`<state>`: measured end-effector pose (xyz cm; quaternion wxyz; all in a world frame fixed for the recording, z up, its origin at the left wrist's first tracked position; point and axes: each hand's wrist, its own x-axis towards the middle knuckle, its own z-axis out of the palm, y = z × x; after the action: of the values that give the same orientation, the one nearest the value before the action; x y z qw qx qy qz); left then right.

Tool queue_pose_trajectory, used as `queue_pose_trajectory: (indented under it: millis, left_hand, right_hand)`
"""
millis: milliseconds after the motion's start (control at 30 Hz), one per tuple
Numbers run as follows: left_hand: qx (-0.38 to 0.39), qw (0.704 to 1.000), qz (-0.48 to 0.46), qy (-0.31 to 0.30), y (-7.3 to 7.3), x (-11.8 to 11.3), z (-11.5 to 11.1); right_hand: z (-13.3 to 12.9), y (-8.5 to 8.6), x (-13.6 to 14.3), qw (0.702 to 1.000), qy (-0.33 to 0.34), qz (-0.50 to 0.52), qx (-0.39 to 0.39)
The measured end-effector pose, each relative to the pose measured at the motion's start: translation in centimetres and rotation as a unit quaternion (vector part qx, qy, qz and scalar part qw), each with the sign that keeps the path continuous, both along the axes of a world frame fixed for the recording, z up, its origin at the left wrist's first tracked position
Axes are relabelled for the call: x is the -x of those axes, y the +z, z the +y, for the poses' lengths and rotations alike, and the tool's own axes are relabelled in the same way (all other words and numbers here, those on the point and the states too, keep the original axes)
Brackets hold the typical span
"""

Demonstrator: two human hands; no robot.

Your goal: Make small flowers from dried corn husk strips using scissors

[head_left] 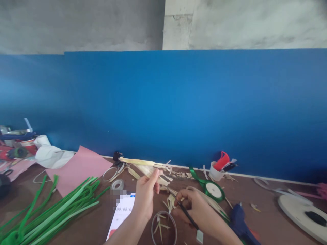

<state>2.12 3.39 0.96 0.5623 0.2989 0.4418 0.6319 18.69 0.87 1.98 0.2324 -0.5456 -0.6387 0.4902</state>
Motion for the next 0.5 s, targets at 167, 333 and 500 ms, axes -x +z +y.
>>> queue_pose_trajectory:
  millis: [167,333,500]
  left_hand:
    - [0.006,1.0,-0.019,0.001,0.05,-0.05,-0.08]
    - [0.01,0.999,-0.036,-0.007,0.01,-0.14,-0.17]
    - [0.016,0.999,-0.033,-0.014,-0.26,-0.03,-0.17]
  right_hand:
    - [0.04,-0.62,-0.01,1.0,0.003,0.025,-0.003]
    - [-0.03,-0.51,0.02,1.0,-0.006,0.013,-0.001]
    - [0.07,-0.78,-0.02,1.0,-0.006,0.017,-0.01]
